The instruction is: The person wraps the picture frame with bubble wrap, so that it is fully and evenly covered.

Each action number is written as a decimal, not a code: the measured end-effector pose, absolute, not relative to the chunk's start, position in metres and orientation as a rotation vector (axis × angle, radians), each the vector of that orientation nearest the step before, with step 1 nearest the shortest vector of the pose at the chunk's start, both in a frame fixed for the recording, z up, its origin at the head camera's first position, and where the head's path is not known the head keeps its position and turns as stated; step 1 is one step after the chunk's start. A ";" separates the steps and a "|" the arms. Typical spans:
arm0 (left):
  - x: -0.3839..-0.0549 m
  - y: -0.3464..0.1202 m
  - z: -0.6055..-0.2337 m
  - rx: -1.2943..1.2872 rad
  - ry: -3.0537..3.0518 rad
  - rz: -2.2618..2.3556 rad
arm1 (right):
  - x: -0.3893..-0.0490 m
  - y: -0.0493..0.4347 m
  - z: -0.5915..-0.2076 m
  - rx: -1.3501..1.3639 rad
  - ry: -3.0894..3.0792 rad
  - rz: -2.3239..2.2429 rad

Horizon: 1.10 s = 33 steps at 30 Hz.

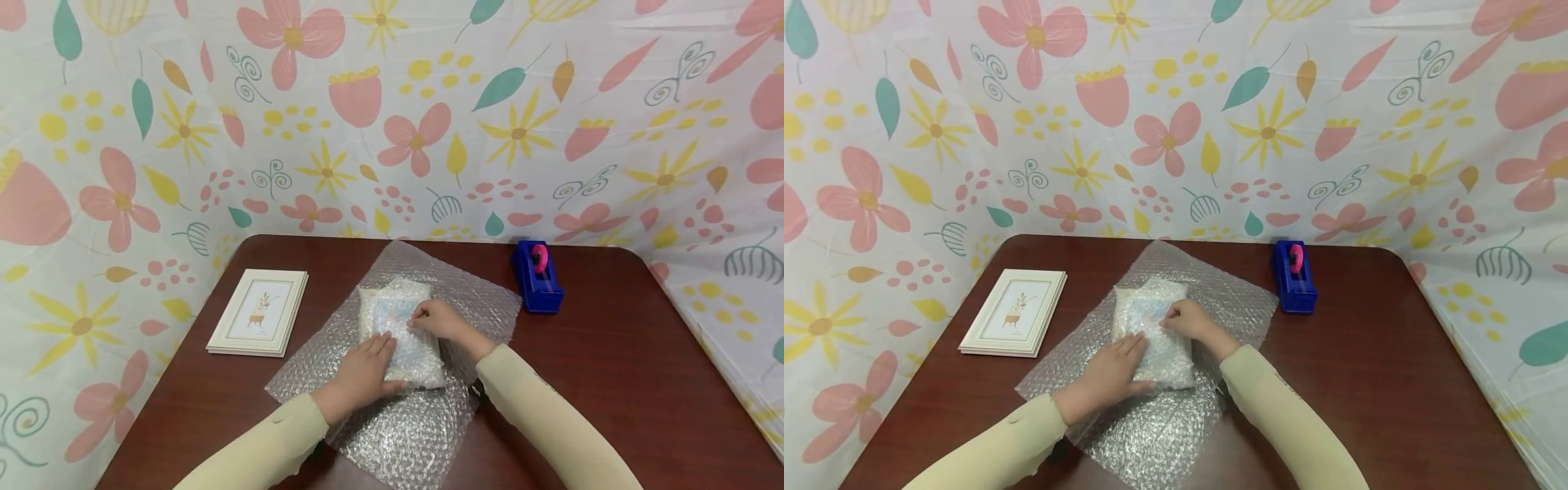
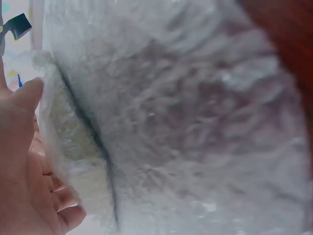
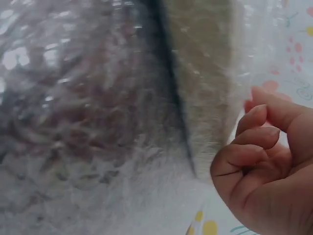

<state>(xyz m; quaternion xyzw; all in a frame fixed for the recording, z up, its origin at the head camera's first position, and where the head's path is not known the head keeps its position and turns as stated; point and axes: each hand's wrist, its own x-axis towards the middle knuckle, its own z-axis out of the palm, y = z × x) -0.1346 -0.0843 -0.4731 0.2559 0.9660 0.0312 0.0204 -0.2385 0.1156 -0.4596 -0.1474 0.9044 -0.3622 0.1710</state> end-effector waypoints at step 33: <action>-0.155 -0.078 -0.458 0.669 2.877 0.061 | -0.215 0.112 -0.464 -0.307 2.738 -1.004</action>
